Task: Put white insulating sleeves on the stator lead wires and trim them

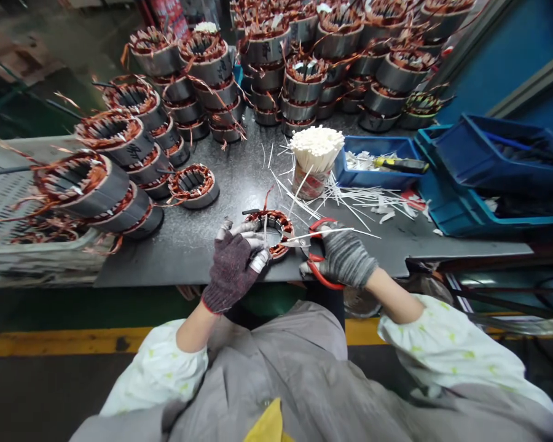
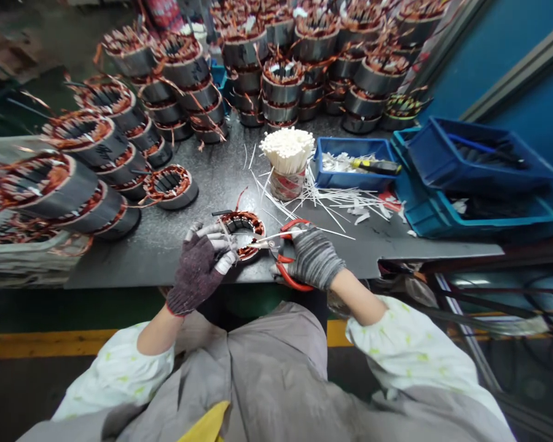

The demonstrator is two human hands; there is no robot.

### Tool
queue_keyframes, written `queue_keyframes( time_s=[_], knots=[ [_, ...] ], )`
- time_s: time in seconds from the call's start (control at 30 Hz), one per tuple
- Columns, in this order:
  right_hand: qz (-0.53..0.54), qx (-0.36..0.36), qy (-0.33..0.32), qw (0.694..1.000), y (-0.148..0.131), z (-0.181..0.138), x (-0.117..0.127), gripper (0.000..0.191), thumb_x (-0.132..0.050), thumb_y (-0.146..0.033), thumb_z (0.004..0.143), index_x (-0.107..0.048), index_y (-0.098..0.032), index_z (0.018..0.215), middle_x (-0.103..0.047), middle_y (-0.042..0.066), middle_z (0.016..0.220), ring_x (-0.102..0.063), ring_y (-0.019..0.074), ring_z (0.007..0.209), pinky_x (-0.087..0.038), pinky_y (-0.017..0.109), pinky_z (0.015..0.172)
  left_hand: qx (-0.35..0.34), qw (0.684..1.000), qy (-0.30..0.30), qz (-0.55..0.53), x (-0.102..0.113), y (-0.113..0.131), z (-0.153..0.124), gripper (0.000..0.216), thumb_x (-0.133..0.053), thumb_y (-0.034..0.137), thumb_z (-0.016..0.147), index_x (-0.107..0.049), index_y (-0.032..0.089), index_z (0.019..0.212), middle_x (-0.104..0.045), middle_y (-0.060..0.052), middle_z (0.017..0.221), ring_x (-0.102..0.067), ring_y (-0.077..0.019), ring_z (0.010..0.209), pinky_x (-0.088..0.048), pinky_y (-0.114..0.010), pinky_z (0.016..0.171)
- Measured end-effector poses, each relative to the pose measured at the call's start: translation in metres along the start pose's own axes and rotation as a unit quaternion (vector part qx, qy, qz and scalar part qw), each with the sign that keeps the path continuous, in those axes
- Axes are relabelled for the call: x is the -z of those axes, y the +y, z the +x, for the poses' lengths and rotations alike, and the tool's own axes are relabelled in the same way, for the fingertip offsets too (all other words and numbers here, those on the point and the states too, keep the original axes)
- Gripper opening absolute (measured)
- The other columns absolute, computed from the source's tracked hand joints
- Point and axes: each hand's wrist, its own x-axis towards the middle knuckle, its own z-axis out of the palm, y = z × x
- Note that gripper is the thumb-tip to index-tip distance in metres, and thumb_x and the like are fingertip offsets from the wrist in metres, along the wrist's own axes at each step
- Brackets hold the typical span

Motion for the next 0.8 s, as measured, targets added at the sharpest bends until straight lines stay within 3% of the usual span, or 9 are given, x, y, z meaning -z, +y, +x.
queue_keyframes(
  time_s=[0.1, 0.27, 0.37, 0.5, 0.67, 0.8],
  knots=[
    [0.006, 0.000, -0.042, 0.999, -0.004, 0.009, 0.007, 0.064, -0.074, -0.063, 0.066, -0.065, -0.014, 0.107, -0.069, 0.016, 0.103, -0.064, 0.0303, 0.091, -0.050, 0.040, 0.083, 0.000, 1.000, 0.009, -0.001, -0.001, 0.000, -0.001, 0.009, -0.056, 0.028, 0.094, -0.063, 0.023, 0.094, -0.075, -0.003, 0.100, -0.061, -0.0243, 0.123, -0.027, -0.056, 0.121],
    [-0.035, -0.081, -0.165, 0.982, 0.002, -0.001, 0.021, 0.045, -0.062, -0.062, 0.083, -0.067, -0.019, 0.095, -0.069, 0.007, 0.077, -0.064, 0.0222, 0.068, -0.042, 0.029, 0.063, 0.003, 1.000, 0.022, 0.011, -0.002, 0.002, -0.003, 0.008, -0.056, 0.027, 0.094, -0.062, 0.022, 0.094, -0.074, -0.003, 0.099, -0.062, -0.0235, 0.120, -0.030, -0.054, 0.119],
    [-0.076, -0.128, -0.155, 0.977, 0.000, -0.003, 0.022, 0.046, -0.059, -0.062, 0.085, -0.067, -0.018, 0.096, -0.072, 0.009, 0.080, -0.066, 0.0235, 0.072, -0.043, 0.029, 0.064, 0.011, 0.999, 0.027, 0.020, -0.003, 0.006, -0.005, 0.008, -0.057, 0.026, 0.094, -0.063, 0.022, 0.097, -0.074, -0.004, 0.100, -0.062, -0.0242, 0.119, -0.033, -0.052, 0.116],
    [-0.112, -0.127, -0.120, 0.978, -0.014, 0.013, 0.019, 0.059, -0.066, -0.060, 0.080, -0.065, -0.014, 0.118, -0.073, 0.016, 0.108, -0.069, 0.0291, 0.094, -0.050, 0.034, 0.078, 0.022, 0.999, 0.038, 0.026, -0.007, 0.010, -0.008, 0.009, -0.058, 0.027, 0.093, -0.064, 0.021, 0.098, -0.074, -0.006, 0.105, -0.061, -0.0250, 0.121, -0.039, -0.048, 0.109],
    [-0.139, -0.141, -0.190, 0.962, -0.026, 0.020, 0.026, 0.046, -0.055, -0.052, 0.090, -0.066, -0.015, 0.114, -0.074, 0.016, 0.107, -0.072, 0.0299, 0.092, -0.052, 0.035, 0.077, 0.005, 0.998, 0.050, 0.032, -0.007, 0.011, -0.012, 0.009, -0.060, 0.027, 0.094, -0.065, 0.021, 0.098, -0.075, -0.005, 0.103, -0.062, -0.0246, 0.120, -0.038, -0.046, 0.108],
    [-0.137, -0.147, -0.116, 0.973, -0.021, 0.010, 0.026, 0.052, -0.060, -0.055, 0.085, -0.065, -0.015, 0.119, -0.074, 0.015, 0.110, -0.071, 0.0289, 0.094, -0.053, 0.034, 0.081, -0.004, 0.998, 0.057, 0.033, -0.007, 0.010, -0.012, 0.008, -0.061, 0.027, 0.094, -0.065, 0.020, 0.097, -0.075, -0.005, 0.103, -0.063, -0.0249, 0.119, -0.040, -0.045, 0.106]
  ],
)
